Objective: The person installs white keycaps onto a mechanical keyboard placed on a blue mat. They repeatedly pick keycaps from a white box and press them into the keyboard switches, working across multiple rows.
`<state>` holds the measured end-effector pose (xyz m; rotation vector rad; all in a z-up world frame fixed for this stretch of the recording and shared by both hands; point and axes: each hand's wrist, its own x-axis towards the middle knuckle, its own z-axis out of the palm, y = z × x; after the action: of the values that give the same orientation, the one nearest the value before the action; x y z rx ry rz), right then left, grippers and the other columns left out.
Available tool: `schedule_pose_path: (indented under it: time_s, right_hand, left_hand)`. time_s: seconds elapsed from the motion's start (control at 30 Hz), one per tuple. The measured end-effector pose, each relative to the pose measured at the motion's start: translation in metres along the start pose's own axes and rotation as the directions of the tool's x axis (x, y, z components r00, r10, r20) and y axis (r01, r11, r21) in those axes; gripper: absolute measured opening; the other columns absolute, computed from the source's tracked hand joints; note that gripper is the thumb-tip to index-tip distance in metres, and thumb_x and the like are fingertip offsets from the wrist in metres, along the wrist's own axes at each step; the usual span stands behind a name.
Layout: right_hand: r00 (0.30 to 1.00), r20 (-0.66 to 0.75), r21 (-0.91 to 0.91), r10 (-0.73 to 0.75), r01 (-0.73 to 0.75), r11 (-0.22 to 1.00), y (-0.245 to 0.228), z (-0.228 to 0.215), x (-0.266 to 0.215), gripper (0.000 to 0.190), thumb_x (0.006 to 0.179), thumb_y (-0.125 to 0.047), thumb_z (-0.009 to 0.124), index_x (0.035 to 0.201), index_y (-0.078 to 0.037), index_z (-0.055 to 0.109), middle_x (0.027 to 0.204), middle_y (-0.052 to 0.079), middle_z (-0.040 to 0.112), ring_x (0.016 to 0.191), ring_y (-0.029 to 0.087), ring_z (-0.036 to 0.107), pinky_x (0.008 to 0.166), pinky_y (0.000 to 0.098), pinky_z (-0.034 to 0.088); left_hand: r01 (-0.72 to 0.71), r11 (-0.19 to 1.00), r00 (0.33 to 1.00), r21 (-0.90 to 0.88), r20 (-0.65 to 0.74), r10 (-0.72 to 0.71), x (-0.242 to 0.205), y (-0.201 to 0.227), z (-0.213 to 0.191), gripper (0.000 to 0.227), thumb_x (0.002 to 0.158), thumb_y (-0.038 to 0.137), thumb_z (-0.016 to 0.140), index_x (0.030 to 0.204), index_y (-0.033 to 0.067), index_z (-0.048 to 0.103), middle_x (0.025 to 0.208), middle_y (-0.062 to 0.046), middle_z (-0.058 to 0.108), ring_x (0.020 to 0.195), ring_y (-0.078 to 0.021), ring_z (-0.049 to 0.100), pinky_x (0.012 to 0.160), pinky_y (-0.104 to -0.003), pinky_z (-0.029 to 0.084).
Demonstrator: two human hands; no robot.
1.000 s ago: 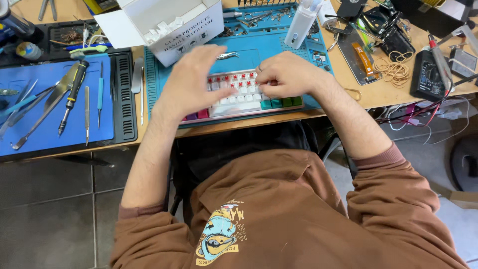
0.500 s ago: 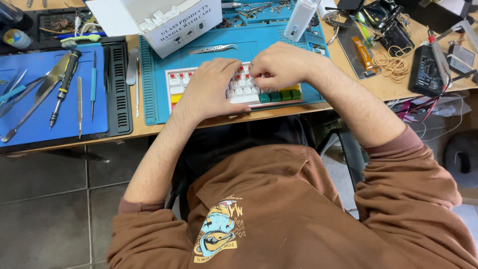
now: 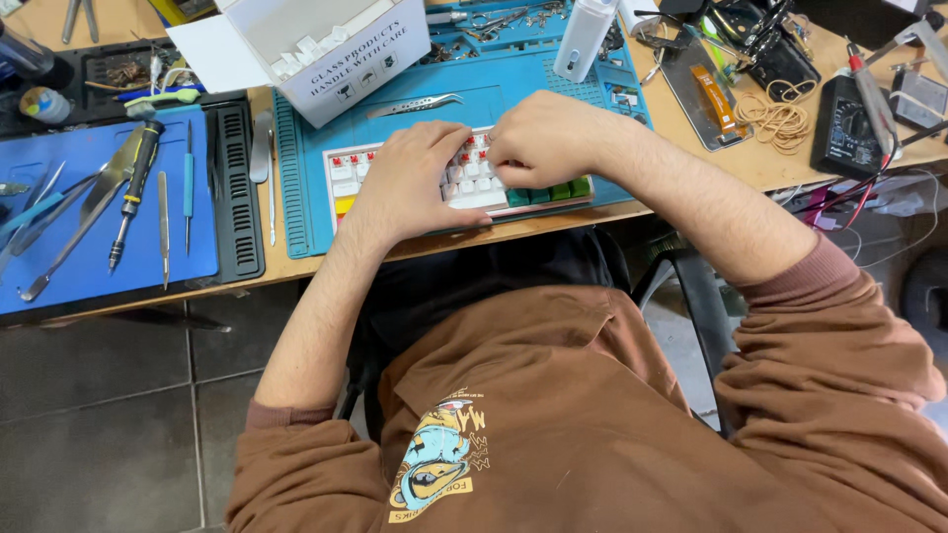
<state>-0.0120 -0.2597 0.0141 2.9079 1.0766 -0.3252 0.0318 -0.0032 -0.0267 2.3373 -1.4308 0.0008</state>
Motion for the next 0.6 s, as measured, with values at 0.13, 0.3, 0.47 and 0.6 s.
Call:
schedule_pose_path:
  time_s: [0.13, 0.3, 0.47, 0.6]
  right_hand:
    - [0.987, -0.138, -0.129, -0.085, 0.068, 0.989, 0.005, 0.006, -0.003, 0.033, 0.098, -0.029, 0.057, 0.07, -0.015, 0.067, 0.074, 0.004, 0.068, 0.074, 0.035, 0.064, 0.06, 0.0524, 0.047]
    - [0.971, -0.221, -0.04, -0.088, 0.082, 0.996, 0.005, -0.019, -0.02, 0.034, 0.097, -0.025, 0.059, 0.066, -0.012, 0.057, 0.068, 0.003, 0.057, 0.067, 0.031, 0.056, 0.059, 0.0487, 0.041]
    - [0.806, -0.589, 0.308, -0.054, 0.286, 0.907, -0.014, -0.097, -0.072, 0.052, 0.121, -0.005, 0.058, 0.075, -0.003, 0.034, 0.077, 0.009, 0.033, 0.07, 0.026, 0.034, 0.071, 0.0426, 0.029]
    - [0.75, -0.652, 0.525, 0.114, 0.338, 0.781, -0.01, -0.043, -0.049, 0.053, 0.125, -0.035, 0.046, 0.079, -0.009, 0.041, 0.076, 0.001, 0.033, 0.07, 0.017, 0.032, 0.071, 0.0368, 0.026]
  left_hand:
    - [0.019, 1.0, 1.0, -0.019, 0.007, -0.019, -0.001, 0.003, -0.004, 0.112, 0.074, 0.074, 0.092, 0.157, 0.0035, 0.061, 0.153, -0.012, 0.065, 0.135, -0.0369, 0.06, 0.111, -0.055, 0.045]
    - [0.019, 1.0, 1.0, -0.006, -0.012, -0.019, 0.001, 0.002, -0.003, 0.111, 0.076, 0.073, 0.091, 0.157, 0.0038, 0.061, 0.154, -0.013, 0.065, 0.136, -0.0372, 0.06, 0.111, -0.055, 0.046]
    - [0.024, 1.0, 0.998, -0.019, 0.055, -0.023, 0.002, 0.008, -0.016, 0.115, 0.076, 0.076, 0.093, 0.158, 0.002, 0.06, 0.157, -0.016, 0.065, 0.138, -0.038, 0.061, 0.115, -0.055, 0.045]
    - [-0.012, 0.989, 0.992, -0.15, -0.122, -0.007, -0.004, 0.017, -0.025, 0.084, 0.093, 0.062, 0.085, 0.151, 0.003, 0.066, 0.152, -0.018, 0.069, 0.141, -0.0395, 0.061, 0.119, -0.059, 0.041]
